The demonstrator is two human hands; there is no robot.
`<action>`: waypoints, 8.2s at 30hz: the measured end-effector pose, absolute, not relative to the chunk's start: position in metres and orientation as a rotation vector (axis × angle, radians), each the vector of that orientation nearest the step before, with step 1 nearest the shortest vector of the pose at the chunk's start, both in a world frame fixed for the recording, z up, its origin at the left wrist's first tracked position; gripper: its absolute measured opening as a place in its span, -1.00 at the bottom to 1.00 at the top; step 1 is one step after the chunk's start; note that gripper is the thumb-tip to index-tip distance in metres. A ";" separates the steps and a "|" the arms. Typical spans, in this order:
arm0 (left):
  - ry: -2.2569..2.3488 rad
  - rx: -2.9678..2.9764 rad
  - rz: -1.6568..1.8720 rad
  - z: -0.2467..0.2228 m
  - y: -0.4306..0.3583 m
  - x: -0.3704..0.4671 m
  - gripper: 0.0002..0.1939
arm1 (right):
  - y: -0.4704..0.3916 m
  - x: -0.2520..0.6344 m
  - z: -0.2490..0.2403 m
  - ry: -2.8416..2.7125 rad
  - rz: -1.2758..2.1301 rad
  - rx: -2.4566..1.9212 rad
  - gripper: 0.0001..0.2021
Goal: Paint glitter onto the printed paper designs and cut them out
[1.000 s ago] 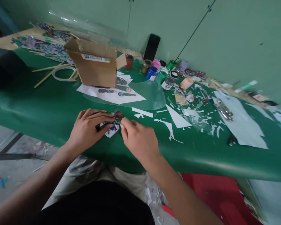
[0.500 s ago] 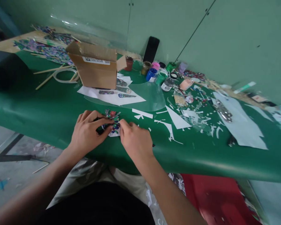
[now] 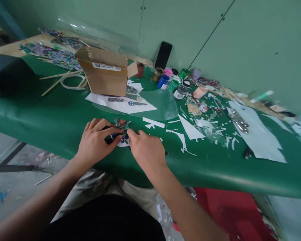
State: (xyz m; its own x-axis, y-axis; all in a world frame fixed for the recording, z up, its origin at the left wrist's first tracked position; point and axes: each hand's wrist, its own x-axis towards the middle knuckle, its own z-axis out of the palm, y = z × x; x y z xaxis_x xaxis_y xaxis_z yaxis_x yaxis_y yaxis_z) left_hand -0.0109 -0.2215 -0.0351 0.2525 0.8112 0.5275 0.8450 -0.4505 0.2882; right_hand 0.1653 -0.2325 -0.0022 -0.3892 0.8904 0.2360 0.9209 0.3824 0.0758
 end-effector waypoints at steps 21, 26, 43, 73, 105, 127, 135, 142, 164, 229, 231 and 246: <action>-1.346 -2.898 -0.817 -0.024 -0.203 -0.025 -0.62 | -0.225 0.191 0.009 -2.501 -0.218 -1.434 -0.70; -1.302 -3.013 -0.735 -0.018 -0.188 -0.028 -0.61 | -0.227 0.191 -0.003 -2.582 -0.227 -1.298 -0.72; -1.301 -2.934 -0.824 -0.026 -0.189 -0.027 -0.66 | -0.233 0.181 -0.009 -2.630 -0.460 -1.233 -0.75; -1.409 -2.797 -0.796 -0.022 -0.196 -0.018 -0.73 | -0.219 0.201 -0.006 -2.482 -0.390 -1.263 -0.69; -1.450 -2.758 -0.871 -0.022 -0.196 -0.016 -0.79 | -0.207 0.190 -0.010 -2.651 -0.295 -1.324 -0.69; -1.194 -2.694 -0.747 -0.028 -0.201 -0.020 -0.73 | -0.227 0.180 -0.007 -2.596 -0.383 -1.434 -0.71; -1.165 -2.693 -0.705 -0.027 -0.201 -0.020 -0.73 | -0.233 0.181 -0.008 -2.538 -0.392 -1.508 -0.74; -1.169 -2.686 -0.760 -0.029 -0.202 -0.021 -0.73 | -0.239 0.189 -0.009 -2.513 -0.421 -1.490 -0.75; -1.352 -2.604 -0.830 -0.026 -0.209 -0.021 -0.81 | -0.240 0.183 -0.023 -2.342 -0.236 -1.357 -0.72; -1.069 -2.845 -0.828 -0.029 -0.208 -0.026 -0.76 | -0.211 0.203 -0.011 -2.601 -0.081 -1.320 -0.69; -1.079 -2.852 -0.829 -0.029 -0.208 -0.026 -0.76 | -0.210 0.203 -0.011 -2.608 -0.096 -1.320 -0.69; -1.117 -2.868 -0.835 -0.029 -0.208 -0.026 -0.75 | -0.208 0.203 -0.010 -2.652 -0.177 -1.259 -0.66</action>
